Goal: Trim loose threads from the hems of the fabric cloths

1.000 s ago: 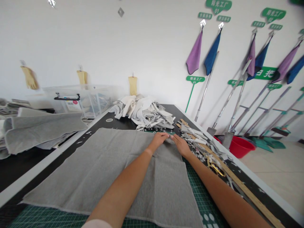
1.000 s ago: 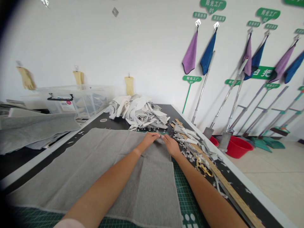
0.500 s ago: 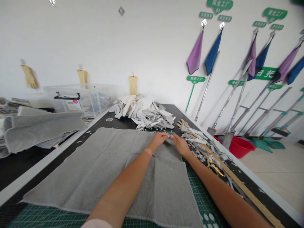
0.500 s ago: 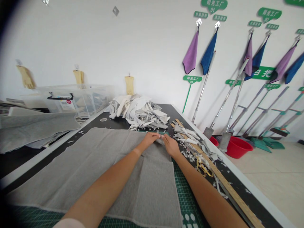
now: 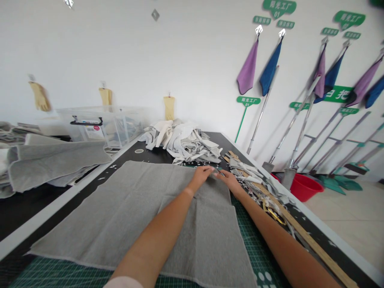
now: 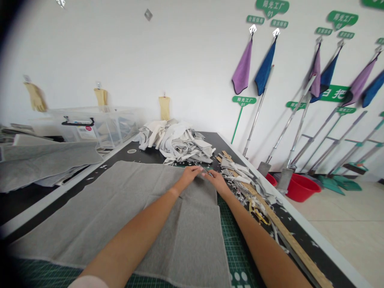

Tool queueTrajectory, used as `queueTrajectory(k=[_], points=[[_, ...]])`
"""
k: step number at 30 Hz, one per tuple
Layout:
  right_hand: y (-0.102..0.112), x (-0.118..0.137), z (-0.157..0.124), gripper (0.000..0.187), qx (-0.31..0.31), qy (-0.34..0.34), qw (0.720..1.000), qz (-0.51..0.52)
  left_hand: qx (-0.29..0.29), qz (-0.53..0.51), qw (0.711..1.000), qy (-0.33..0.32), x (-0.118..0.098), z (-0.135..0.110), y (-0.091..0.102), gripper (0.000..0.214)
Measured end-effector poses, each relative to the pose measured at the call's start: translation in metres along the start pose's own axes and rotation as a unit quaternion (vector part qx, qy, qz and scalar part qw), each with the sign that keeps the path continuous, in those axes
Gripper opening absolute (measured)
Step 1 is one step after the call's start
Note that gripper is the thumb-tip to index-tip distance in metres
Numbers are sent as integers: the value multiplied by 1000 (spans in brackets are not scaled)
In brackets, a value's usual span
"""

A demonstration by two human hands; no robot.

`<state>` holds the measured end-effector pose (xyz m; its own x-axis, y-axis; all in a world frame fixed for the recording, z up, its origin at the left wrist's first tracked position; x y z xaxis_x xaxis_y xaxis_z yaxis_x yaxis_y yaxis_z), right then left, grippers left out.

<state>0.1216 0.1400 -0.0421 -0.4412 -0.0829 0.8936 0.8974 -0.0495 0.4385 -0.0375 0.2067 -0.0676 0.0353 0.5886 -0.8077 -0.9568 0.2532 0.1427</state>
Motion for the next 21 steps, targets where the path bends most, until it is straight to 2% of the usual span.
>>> queueTrajectory(k=[4,6,9,12,15,18,21], points=[[-4,6,-8,44,68,-75,993,66,-98,54,994,-1,-16,7,14,35],[-8,11,-14,44,119,-115,982,90,-142,94,985,-19,-36,13,27,35],[-12,22,-22,44,180,-140,970,83,-187,145,968,-80,-80,24,47,34],[-10,38,-30,43,235,-121,964,17,-213,197,945,-152,-132,35,67,35],[0,57,-34,42,284,-64,954,-69,-234,253,916,-205,-185,44,87,36],[18,74,-32,44,257,-6,949,-184,-272,299,887,-224,-238,48,110,34],[35,88,-29,44,222,16,940,-257,-310,310,860,-262,-285,49,136,32]])
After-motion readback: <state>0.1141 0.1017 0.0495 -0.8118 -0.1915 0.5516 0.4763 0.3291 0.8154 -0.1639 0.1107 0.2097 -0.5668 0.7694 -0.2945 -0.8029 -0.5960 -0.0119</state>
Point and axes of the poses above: each hand's wrist, its own z-axis towards the middle knuckle, its own y-axis out of the back of the hand, x = y × z, the point moved 3 cm from there along z, towards the middle knuckle, and after that the axes turned 8 degrees about -y, right-handed, at the moved point
